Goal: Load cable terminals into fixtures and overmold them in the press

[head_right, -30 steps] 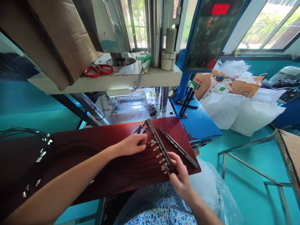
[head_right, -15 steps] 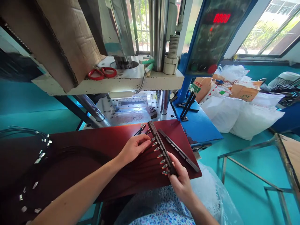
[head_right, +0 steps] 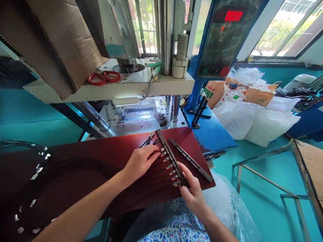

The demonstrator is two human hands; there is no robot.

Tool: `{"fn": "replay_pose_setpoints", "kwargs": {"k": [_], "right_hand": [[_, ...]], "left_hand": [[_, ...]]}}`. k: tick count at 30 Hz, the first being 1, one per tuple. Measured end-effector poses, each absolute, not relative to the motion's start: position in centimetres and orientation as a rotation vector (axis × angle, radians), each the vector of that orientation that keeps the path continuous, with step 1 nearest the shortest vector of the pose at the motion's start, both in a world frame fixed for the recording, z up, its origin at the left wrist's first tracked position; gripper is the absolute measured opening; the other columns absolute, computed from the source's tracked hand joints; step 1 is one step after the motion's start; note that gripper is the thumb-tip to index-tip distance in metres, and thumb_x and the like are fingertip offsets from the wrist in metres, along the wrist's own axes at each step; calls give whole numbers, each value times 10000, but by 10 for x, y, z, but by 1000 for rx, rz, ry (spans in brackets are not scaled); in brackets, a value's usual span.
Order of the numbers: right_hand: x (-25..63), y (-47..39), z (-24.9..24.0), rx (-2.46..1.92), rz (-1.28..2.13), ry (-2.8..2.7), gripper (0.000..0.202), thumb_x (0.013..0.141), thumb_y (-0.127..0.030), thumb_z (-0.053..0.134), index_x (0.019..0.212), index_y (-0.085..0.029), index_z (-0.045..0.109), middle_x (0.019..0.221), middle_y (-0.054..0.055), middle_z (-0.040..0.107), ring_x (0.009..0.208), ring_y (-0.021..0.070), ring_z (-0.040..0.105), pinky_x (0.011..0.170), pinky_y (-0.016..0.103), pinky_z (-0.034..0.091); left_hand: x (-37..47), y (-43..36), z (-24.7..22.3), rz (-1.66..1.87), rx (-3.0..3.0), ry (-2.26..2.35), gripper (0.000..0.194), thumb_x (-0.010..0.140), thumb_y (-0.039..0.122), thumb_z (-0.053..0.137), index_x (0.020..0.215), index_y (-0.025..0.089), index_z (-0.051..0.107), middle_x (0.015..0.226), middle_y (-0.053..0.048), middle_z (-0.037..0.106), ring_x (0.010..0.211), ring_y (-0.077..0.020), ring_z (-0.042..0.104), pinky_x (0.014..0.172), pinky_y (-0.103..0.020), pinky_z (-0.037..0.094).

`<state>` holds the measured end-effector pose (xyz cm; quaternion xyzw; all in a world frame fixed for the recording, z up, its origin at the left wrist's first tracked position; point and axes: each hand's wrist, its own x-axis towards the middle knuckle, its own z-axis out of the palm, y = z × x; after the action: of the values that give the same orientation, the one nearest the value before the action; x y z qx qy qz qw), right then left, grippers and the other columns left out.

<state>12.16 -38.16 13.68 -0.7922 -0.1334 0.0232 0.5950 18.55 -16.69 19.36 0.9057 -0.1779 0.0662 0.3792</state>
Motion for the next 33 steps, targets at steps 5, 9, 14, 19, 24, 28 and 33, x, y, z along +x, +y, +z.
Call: {"fn": "replay_pose_setpoints", "kwargs": {"k": [5,9,14,19,24,28,33], "right_hand": [[122,-383,134,-1850,43,-315,616,714,-129,384,1325,-214,388,1184,49,553,1018,203,541,802,287,468],[122,-383,134,-1869,41,-323,626,713,-118,379,1329,-232,379,1183,26,559,1025,193,545,833,286,458],[124,-381,143,-1911,-2,-423,647,703,-93,363,1330,-255,365,1219,-8,538,1070,172,519,902,265,408],[128,-378,147,-1955,19,-457,656,698,-83,356,1342,-207,354,919,-8,621,728,120,550,662,212,429],[134,-378,152,-1945,79,-466,644,694,-105,356,1336,-156,351,826,6,608,627,114,491,589,223,399],[148,-382,170,-2097,97,-536,655,659,-123,362,1313,-149,377,906,33,616,699,140,528,689,258,419],[178,-383,196,-2309,457,-575,560,658,-118,384,1216,-159,409,879,40,601,702,145,550,626,237,412]], "left_hand": [[189,-167,195,-66,2137,-342,297,865,314,376,662,134,497,629,-1,509,596,-97,432,582,-228,298],[195,-170,192,-310,1742,-199,311,812,385,425,638,131,473,512,34,372,473,-66,293,464,-211,212],[197,-173,190,-367,1637,-93,315,760,418,462,620,136,447,466,52,326,422,-52,235,423,-210,145],[199,-174,192,-310,1708,-114,303,754,398,462,611,132,447,480,50,330,444,-52,253,441,-203,177],[204,-173,191,-242,1761,-139,292,757,373,457,592,134,436,496,41,365,456,-58,290,458,-206,212],[209,-170,188,-236,1785,-107,299,755,375,446,572,143,401,482,40,367,439,-58,292,453,-207,213],[213,-160,190,-236,1984,-218,324,804,407,395,643,134,463,540,18,437,506,-84,387,503,-209,287]]}}
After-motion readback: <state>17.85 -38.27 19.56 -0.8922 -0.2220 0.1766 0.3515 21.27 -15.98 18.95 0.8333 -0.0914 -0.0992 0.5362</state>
